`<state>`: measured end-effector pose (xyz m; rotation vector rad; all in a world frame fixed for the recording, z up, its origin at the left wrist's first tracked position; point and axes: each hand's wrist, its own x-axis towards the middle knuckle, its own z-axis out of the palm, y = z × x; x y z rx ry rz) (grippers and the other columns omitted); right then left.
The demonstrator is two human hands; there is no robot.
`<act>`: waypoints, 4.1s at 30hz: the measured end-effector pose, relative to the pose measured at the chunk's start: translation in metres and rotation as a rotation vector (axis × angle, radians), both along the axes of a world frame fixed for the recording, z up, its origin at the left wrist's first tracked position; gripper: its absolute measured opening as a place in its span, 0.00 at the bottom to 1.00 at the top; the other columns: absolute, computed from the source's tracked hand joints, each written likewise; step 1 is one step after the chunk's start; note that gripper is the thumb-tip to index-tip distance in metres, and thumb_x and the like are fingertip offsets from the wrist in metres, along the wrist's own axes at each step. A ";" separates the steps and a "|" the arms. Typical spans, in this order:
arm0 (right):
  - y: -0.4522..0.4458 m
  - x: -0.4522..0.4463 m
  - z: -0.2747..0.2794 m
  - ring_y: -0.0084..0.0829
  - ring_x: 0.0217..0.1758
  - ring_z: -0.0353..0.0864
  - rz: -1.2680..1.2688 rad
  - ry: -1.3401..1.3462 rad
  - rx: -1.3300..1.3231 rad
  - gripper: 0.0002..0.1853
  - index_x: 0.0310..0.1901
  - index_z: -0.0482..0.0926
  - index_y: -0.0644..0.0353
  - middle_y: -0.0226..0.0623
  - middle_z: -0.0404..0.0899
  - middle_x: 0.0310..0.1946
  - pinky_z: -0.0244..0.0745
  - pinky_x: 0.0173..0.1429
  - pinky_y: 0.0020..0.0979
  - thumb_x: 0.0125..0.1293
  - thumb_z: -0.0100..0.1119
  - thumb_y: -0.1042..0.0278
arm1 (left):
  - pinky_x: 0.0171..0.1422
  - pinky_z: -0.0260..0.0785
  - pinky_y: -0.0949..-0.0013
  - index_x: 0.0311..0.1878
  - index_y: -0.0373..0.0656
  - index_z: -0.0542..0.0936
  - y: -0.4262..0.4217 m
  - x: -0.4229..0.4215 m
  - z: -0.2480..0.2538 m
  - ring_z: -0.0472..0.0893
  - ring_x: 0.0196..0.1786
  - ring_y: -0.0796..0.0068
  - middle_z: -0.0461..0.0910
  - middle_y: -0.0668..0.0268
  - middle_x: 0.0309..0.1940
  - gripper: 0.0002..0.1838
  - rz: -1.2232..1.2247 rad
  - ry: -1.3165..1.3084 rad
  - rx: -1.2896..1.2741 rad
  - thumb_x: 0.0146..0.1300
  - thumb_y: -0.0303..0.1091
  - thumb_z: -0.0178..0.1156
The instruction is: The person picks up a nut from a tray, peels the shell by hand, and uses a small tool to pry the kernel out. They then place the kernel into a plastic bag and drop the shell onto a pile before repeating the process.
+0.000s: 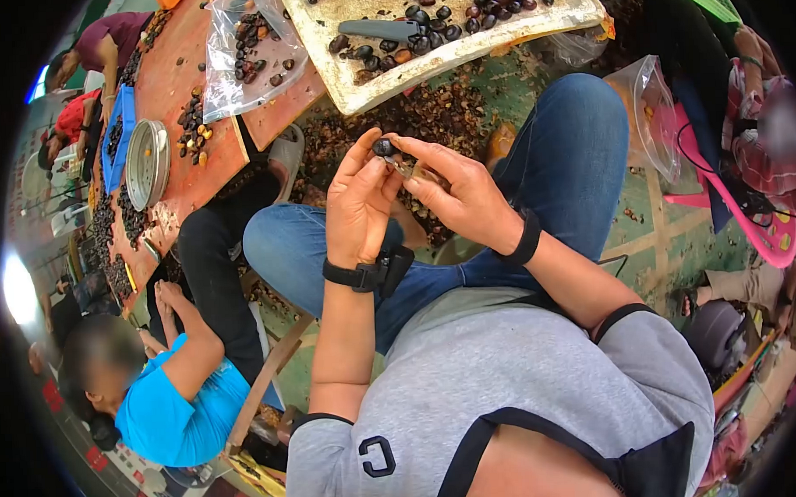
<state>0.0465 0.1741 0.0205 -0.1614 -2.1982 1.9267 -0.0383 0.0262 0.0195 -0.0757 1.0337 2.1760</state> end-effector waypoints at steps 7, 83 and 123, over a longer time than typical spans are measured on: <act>0.001 0.006 0.000 0.32 0.43 0.82 0.063 -0.127 -0.135 0.26 0.63 0.71 0.61 0.45 0.80 0.48 0.77 0.47 0.32 0.62 0.59 0.71 | 0.58 0.75 0.70 0.61 0.39 0.71 0.005 0.009 0.014 0.79 0.51 0.76 0.77 0.59 0.54 0.19 0.054 0.157 -0.149 0.67 0.21 0.54; -0.001 -0.013 -0.039 0.34 0.37 0.78 0.164 -0.248 -0.044 0.21 0.60 0.74 0.62 0.43 0.80 0.42 0.74 0.46 0.32 0.66 0.56 0.69 | 0.59 0.68 0.59 0.44 0.46 0.83 -0.031 -0.331 -0.036 0.76 0.53 0.55 0.78 0.56 0.47 0.13 0.506 1.112 -1.494 0.57 0.28 0.55; 0.014 -0.035 0.014 0.27 0.34 0.78 -0.002 -0.092 -0.104 0.25 0.63 0.71 0.63 0.41 0.80 0.37 0.74 0.40 0.28 0.64 0.59 0.71 | 0.61 0.70 0.72 0.63 0.33 0.71 0.016 -0.034 0.023 0.76 0.53 0.77 0.77 0.66 0.50 0.22 -0.088 0.419 -0.352 0.65 0.19 0.55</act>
